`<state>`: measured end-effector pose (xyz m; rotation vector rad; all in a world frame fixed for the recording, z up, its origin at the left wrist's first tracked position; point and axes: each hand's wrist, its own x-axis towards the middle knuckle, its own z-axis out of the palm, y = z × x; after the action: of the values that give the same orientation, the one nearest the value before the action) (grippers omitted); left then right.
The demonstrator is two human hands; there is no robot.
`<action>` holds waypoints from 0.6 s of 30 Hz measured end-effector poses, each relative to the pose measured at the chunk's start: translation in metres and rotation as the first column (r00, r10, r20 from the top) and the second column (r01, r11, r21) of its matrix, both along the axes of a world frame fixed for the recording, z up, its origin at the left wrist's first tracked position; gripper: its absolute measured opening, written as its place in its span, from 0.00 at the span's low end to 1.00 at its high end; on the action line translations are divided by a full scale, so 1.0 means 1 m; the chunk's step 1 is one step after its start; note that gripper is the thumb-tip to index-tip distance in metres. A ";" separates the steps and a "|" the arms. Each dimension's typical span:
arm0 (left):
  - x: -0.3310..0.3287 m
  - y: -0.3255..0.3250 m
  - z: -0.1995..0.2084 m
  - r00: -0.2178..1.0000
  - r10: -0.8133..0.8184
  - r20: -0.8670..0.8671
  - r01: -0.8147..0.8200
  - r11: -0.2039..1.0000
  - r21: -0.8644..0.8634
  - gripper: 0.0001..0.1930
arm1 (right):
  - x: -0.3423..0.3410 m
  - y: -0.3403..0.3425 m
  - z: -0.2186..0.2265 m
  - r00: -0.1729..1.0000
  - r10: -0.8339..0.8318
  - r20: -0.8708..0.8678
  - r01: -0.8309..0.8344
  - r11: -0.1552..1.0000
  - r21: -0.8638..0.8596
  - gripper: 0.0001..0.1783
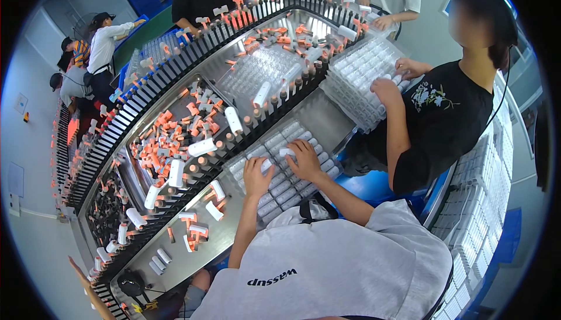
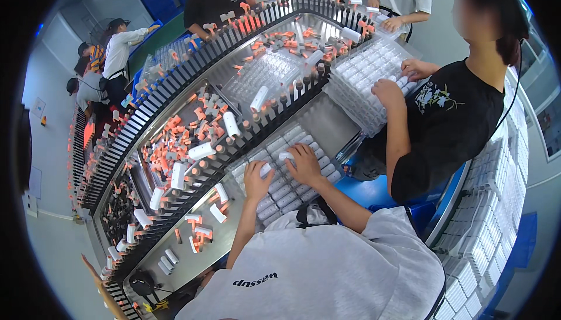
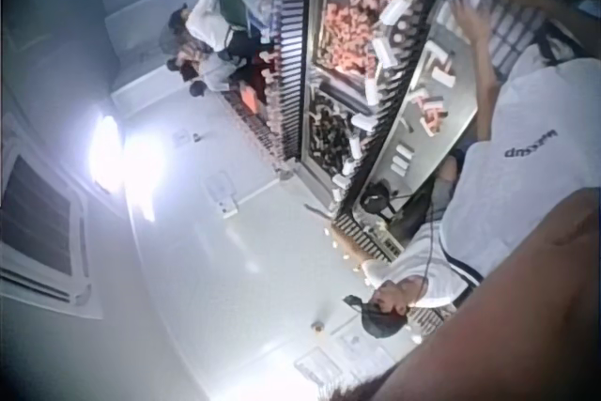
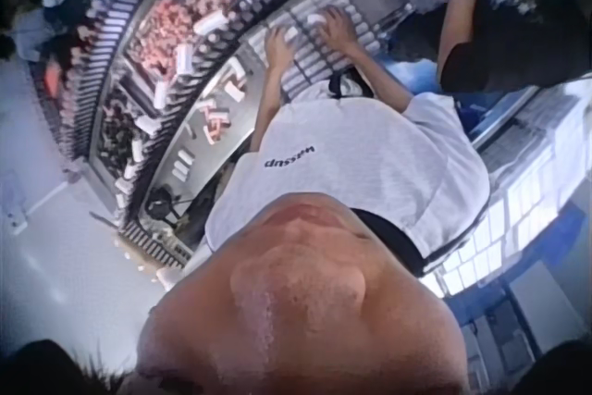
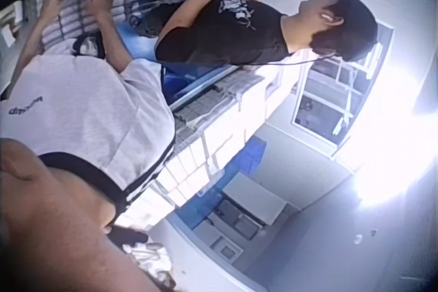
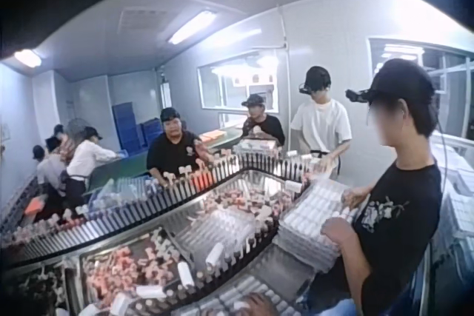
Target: Manually picking up electronic components and placing them into organized plastic trays on a factory line.
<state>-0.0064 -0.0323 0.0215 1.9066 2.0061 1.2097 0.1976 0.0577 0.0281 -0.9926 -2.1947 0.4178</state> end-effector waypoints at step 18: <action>-0.003 -0.003 -0.006 1.000 -0.011 0.013 0.011 0.999 0.033 0.17 | -0.001 0.003 -0.006 1.000 0.006 -0.027 -0.006 1.000 0.004 0.20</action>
<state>-0.0096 -0.0351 0.0155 1.9169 1.9787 1.2565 0.1962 0.0602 0.0219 -0.9728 -2.1746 0.4267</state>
